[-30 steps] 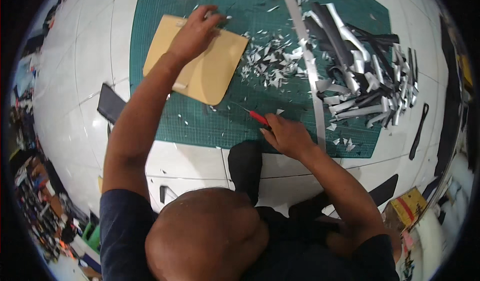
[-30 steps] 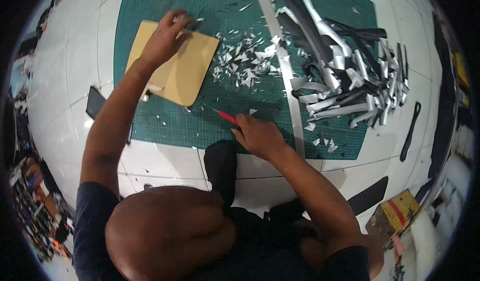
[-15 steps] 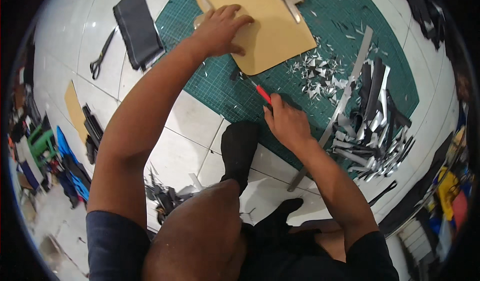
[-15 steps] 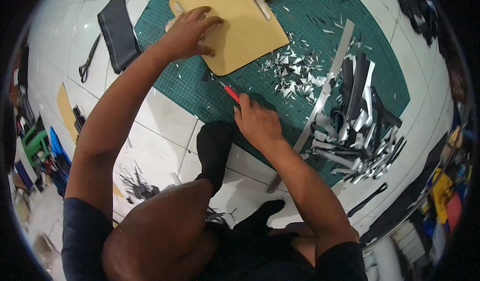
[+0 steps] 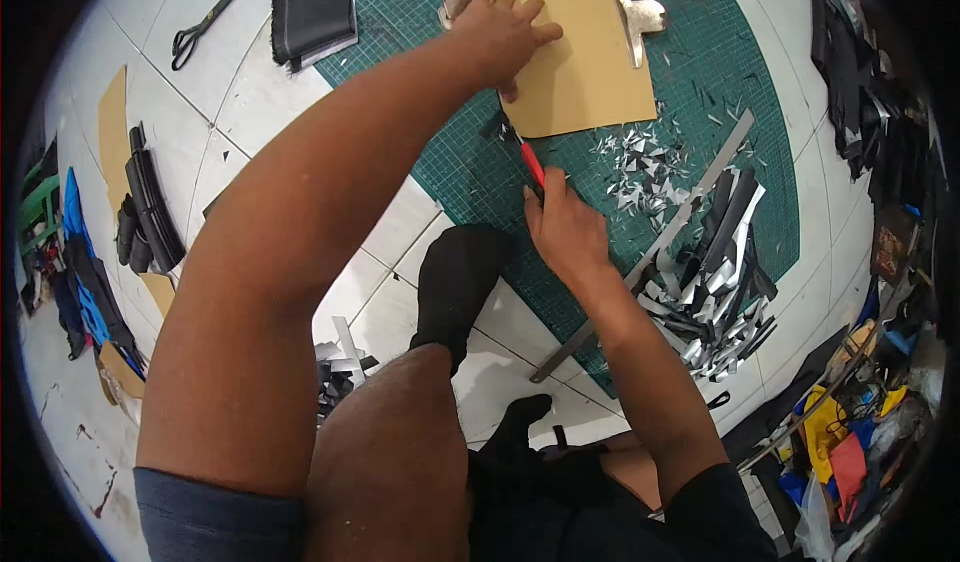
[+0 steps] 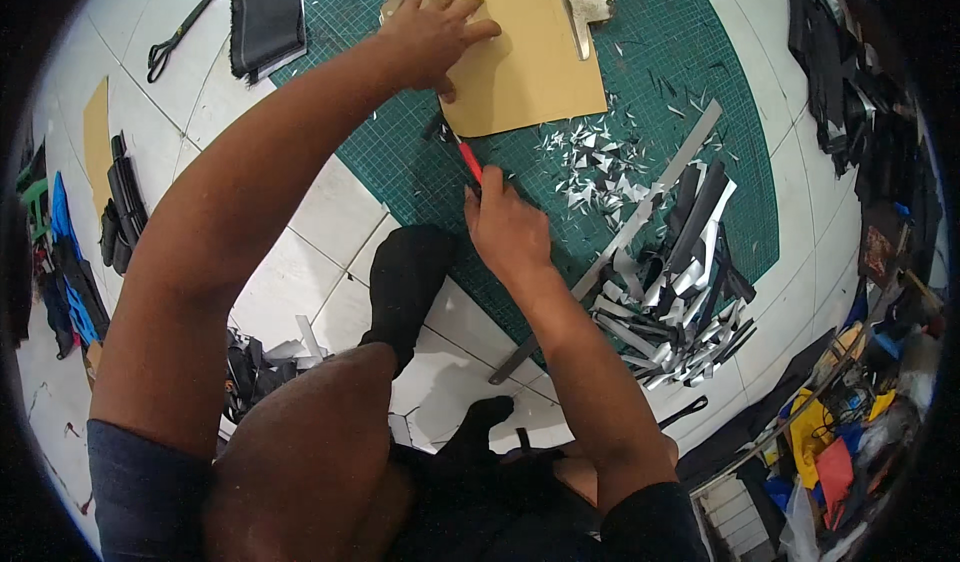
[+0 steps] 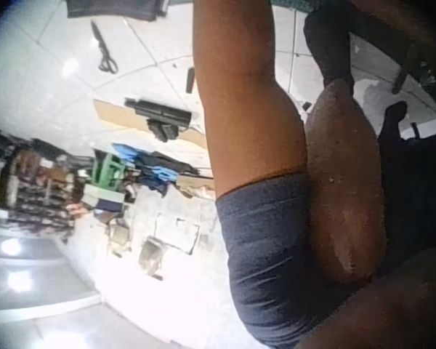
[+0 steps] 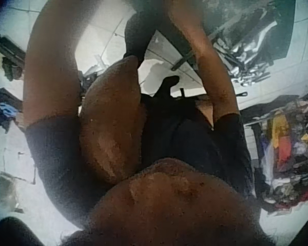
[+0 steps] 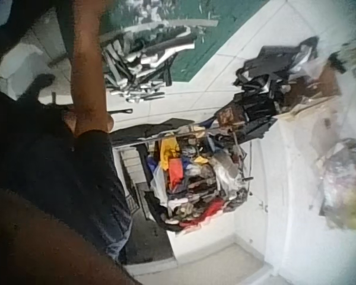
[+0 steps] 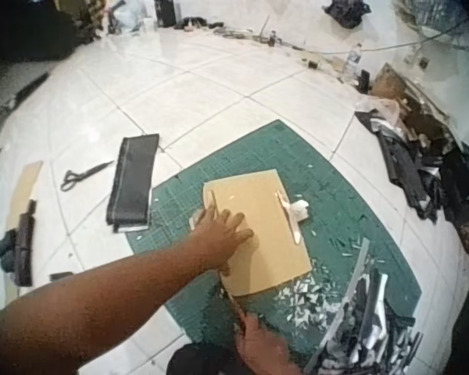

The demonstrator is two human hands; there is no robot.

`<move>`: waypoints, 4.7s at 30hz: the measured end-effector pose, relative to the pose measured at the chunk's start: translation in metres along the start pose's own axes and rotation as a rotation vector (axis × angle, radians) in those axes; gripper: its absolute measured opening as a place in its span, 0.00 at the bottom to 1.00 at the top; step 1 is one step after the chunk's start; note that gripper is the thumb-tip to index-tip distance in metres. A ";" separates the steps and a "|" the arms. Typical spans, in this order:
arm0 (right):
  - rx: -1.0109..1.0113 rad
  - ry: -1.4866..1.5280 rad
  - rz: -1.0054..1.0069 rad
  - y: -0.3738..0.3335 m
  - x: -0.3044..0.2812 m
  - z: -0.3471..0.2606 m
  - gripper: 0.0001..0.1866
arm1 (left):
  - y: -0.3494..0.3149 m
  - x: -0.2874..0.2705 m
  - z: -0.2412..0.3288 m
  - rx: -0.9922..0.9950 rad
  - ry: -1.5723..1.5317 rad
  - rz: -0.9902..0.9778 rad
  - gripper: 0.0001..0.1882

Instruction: The person uses a utility knife and a ruler to cut strips and curved pieces from a sheet of material on a cutting mat.

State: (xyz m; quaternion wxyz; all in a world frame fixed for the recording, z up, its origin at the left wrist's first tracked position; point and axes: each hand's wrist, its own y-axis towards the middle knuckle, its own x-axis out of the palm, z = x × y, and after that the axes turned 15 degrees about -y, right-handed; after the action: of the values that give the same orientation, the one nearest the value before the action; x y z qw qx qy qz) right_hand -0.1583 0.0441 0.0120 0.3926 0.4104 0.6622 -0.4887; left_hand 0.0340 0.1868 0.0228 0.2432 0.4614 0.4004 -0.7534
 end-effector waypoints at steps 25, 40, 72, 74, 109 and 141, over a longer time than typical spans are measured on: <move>0.076 -0.139 -0.251 -0.006 -0.004 0.002 0.12 | 0.002 0.006 -0.012 0.015 0.003 0.026 0.55; -0.020 -0.101 -0.002 -0.005 -0.008 0.012 0.13 | 0.004 0.006 -0.004 -0.009 0.015 -0.015 0.55; 0.354 0.085 0.165 -0.087 0.018 0.060 0.18 | -0.016 0.014 -0.069 -0.378 -0.557 0.556 0.31; 0.434 0.128 0.087 -0.085 0.012 0.053 0.20 | -0.012 0.025 -0.076 -0.489 -0.685 0.398 0.30; 0.528 1.145 0.247 0.160 -0.069 0.166 0.26 | -0.082 0.038 -0.095 -0.662 -1.943 0.468 0.16; 0.434 0.212 0.211 0.124 -0.057 0.132 0.27 | -0.028 0.061 -0.012 -0.763 -1.407 0.546 0.37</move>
State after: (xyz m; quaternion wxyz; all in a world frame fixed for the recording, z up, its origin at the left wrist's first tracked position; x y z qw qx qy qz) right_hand -0.0078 -0.0699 -0.0043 0.2725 0.6008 0.5329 -0.5299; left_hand -0.0086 0.2130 -0.0236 0.7485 -0.1484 0.2570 -0.5931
